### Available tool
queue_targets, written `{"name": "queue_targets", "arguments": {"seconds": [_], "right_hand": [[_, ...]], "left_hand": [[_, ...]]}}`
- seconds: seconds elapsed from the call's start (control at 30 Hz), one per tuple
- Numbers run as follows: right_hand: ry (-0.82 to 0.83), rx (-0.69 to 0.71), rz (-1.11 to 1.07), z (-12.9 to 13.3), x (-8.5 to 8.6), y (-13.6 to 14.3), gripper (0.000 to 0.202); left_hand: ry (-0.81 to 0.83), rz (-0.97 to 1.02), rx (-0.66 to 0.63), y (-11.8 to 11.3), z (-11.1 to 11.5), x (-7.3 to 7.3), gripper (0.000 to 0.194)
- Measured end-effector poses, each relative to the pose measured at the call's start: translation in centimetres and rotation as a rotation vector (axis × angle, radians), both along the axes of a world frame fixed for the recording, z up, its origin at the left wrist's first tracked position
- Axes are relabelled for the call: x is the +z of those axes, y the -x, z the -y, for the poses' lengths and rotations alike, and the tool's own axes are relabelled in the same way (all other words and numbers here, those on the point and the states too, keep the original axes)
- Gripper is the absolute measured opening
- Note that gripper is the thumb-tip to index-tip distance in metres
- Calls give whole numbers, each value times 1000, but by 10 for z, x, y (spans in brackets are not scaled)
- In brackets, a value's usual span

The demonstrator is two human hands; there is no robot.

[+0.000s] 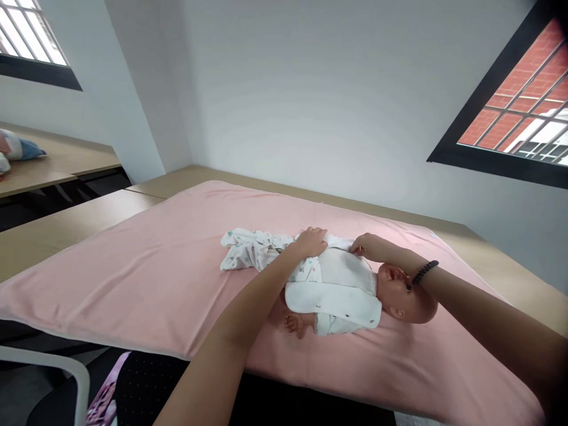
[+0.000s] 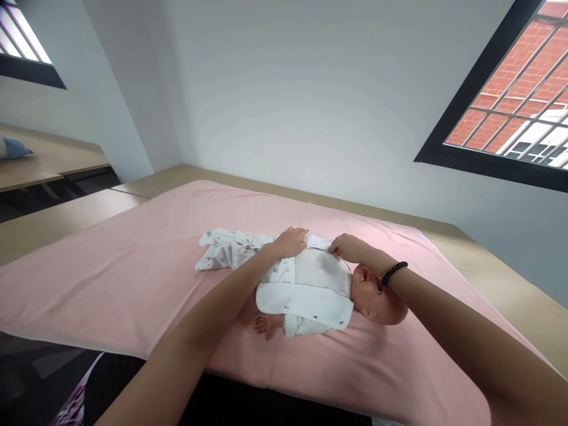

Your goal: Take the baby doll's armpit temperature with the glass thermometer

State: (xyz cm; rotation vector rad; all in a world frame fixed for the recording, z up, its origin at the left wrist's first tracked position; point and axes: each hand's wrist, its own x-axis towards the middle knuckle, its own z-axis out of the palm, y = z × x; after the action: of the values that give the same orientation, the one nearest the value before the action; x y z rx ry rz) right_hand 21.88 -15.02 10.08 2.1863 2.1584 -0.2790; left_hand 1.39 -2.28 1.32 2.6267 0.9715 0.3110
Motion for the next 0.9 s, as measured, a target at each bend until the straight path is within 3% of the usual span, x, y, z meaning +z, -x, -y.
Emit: {"name": "queue_targets", "arguments": {"seconds": [0.17, 0.27, 0.37, 0.47, 0.67, 0.8, 0.9], "right_hand": [[-8, 4, 8, -22, -3, -8, 12], [-21, 14, 11, -28, -8, -11, 19], [-21, 25, 13, -34, -15, -12, 27], [-8, 46, 33, -44, -18, -14, 17], [-79, 51, 56, -52, 0, -29, 19], [33, 146, 35, -39, 10, -27, 13], [96, 173, 18, -30, 9, -17, 20]], "left_hand": [[94, -108, -34, 4, -3, 3, 67], [96, -117, -33, 4, -3, 6, 68], [65, -121, -26, 3, -3, 7, 59], [36, -134, -46, 2, -3, 5, 46], [6, -103, -92, 6, -5, 8, 50], [13, -44, -109, 15, -5, 17, 69], [47, -18, -64, 24, -8, 18, 66]]}}
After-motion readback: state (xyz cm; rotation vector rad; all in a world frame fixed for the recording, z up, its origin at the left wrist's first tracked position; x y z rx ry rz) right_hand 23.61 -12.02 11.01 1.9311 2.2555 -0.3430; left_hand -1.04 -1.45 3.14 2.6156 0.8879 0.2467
